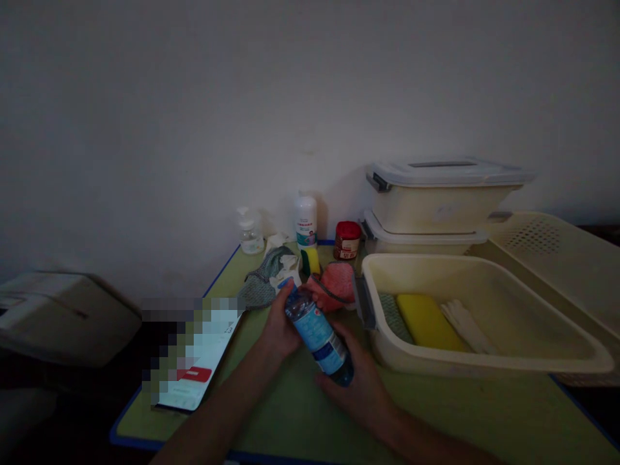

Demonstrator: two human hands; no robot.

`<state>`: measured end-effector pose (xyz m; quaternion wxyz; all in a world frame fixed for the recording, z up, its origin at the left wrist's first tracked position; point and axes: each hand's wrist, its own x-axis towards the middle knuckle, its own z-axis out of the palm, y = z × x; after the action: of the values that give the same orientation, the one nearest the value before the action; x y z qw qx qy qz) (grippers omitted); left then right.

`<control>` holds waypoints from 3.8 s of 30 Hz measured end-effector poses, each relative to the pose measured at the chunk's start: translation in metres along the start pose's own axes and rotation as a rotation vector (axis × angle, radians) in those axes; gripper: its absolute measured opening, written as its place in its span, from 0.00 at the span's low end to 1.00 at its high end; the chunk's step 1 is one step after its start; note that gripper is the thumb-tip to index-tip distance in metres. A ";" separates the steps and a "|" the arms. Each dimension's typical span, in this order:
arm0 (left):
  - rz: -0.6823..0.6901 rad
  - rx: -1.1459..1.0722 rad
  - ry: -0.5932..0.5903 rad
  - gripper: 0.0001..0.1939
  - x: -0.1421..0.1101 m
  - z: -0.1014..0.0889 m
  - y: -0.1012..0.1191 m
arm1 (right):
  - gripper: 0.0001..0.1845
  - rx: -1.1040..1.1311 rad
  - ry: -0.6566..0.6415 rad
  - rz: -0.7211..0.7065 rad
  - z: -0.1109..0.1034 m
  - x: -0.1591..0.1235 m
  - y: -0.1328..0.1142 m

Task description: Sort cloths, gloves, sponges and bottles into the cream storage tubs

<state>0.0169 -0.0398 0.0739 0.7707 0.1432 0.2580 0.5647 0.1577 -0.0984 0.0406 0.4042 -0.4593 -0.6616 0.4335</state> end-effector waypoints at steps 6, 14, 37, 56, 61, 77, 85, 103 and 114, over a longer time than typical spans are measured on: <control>0.141 -0.053 -0.075 0.12 -0.004 -0.004 0.007 | 0.35 0.630 -0.352 0.269 -0.005 0.000 0.000; 0.217 0.018 -0.172 0.11 -0.003 -0.011 0.020 | 0.37 0.955 -0.422 0.513 0.003 -0.006 -0.013; 0.805 0.796 -0.194 0.06 -0.051 0.094 0.038 | 0.24 0.179 0.098 -0.029 -0.155 -0.003 -0.104; 0.547 2.440 -0.371 0.09 0.019 0.126 -0.043 | 0.11 -1.449 -0.181 0.041 -0.233 0.025 -0.039; 0.509 2.575 -0.466 0.08 0.018 0.127 -0.051 | 0.14 -1.501 -0.289 -0.076 -0.235 0.022 -0.034; 0.163 2.797 -0.696 0.08 0.022 0.145 -0.063 | 0.20 -1.540 -0.518 -0.102 -0.232 0.026 -0.025; 0.228 2.775 -0.673 0.08 0.021 0.144 -0.063 | 0.25 -1.460 -0.521 -0.071 -0.232 0.025 -0.030; 0.352 2.698 -0.636 0.14 0.017 0.141 -0.061 | 0.18 -1.496 -0.398 -0.133 -0.233 0.028 -0.019; 0.356 2.708 -0.673 0.12 0.019 0.143 -0.060 | 0.19 -1.393 -0.393 -0.101 -0.230 0.025 -0.022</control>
<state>0.1489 -0.0314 0.1565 -0.0196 0.9208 0.3789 -0.0904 0.3601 -0.0329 0.1330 -0.0892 -0.4927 -0.8650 -0.0329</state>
